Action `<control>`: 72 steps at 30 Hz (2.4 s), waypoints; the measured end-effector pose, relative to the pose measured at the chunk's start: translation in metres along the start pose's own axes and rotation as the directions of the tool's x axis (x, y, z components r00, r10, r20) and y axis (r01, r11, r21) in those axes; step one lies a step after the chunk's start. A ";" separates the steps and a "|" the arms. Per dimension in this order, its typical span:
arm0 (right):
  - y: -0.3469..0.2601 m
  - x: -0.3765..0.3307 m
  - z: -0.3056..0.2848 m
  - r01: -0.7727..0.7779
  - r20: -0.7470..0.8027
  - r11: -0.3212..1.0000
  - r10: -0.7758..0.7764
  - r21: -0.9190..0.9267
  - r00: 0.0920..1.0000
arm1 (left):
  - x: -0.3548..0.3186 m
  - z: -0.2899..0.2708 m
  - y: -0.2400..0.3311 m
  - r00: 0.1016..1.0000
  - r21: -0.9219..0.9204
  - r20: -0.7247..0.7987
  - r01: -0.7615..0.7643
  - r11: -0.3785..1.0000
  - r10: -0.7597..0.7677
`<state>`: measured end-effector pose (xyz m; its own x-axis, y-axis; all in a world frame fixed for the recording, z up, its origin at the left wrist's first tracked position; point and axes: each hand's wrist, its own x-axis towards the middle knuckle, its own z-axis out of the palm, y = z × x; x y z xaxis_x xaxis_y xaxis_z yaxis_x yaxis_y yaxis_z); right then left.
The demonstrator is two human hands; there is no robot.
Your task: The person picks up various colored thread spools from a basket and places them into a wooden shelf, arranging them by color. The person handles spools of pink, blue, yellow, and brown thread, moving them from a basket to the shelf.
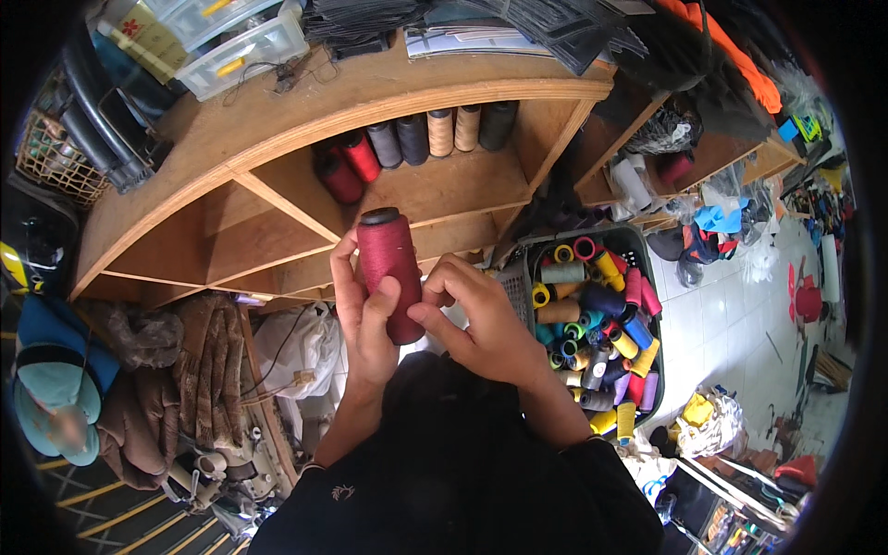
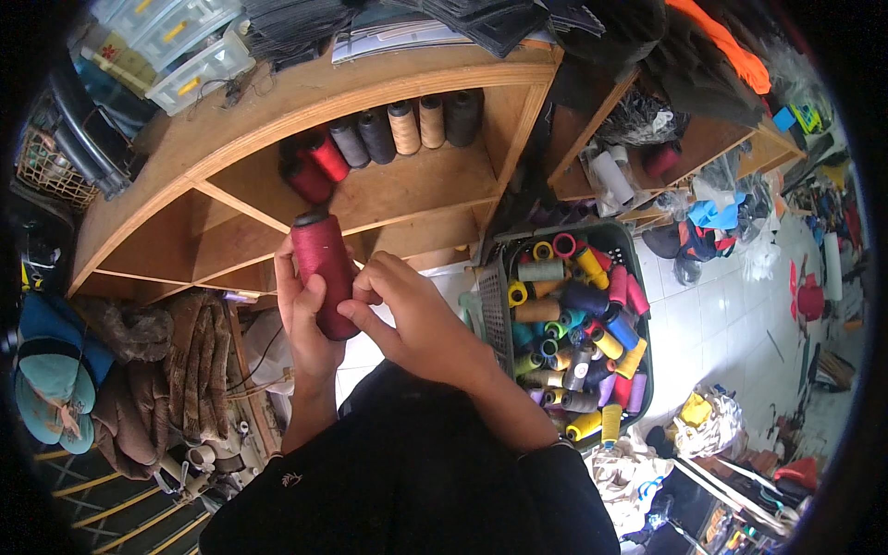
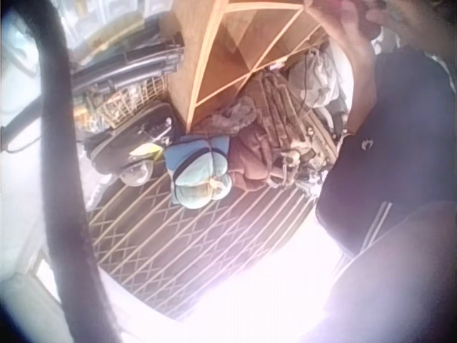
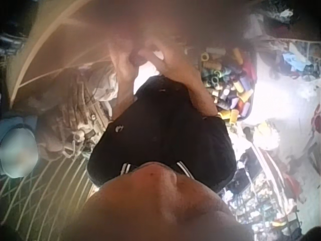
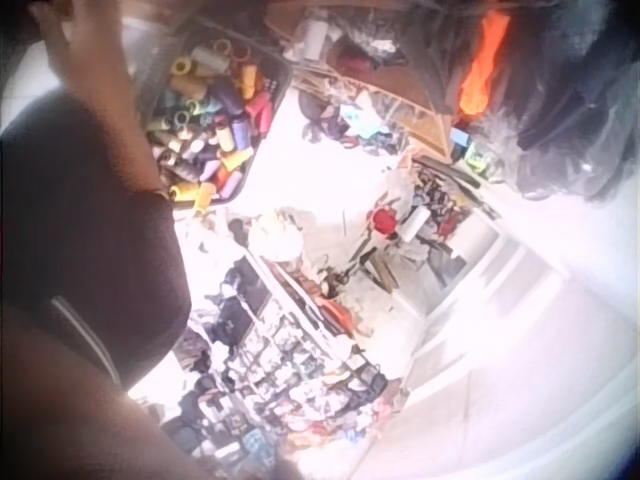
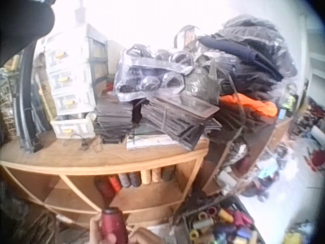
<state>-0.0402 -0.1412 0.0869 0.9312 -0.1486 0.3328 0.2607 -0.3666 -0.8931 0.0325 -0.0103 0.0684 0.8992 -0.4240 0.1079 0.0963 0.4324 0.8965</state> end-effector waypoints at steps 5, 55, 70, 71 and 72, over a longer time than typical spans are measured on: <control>0.020 -0.006 0.013 -0.122 -0.089 0.891 0.178 0.437 0.980 | 0.005 0.001 0.002 0.987 -0.099 0.145 0.088 0.991 -0.073; -0.009 0.013 0.003 0.124 -0.318 0.989 -0.145 -0.083 0.937 | -0.001 -0.008 0.000 0.972 0.357 0.046 -0.231 0.905 0.229; 0.031 -0.009 0.012 -0.164 0.001 0.958 0.169 0.236 0.986 | 0.014 -0.024 -0.007 0.995 -0.003 -0.068 0.078 0.997 -0.078; 0.037 -0.010 0.017 -0.192 0.010 0.939 0.197 0.287 0.980 | 0.014 -0.027 -0.011 0.994 0.007 -0.056 0.090 0.996 -0.089; 0.042 -0.011 0.019 -0.218 0.020 0.916 0.225 0.337 0.974 | 0.015 -0.028 -0.014 0.994 0.017 -0.043 0.101 0.995 -0.100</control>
<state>-0.0346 -0.1373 0.0398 0.9709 -0.2089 0.1174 0.1213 0.0059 -0.9926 0.0562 -0.0004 0.0452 0.9028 -0.4301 -0.0008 0.1789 0.3739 0.9100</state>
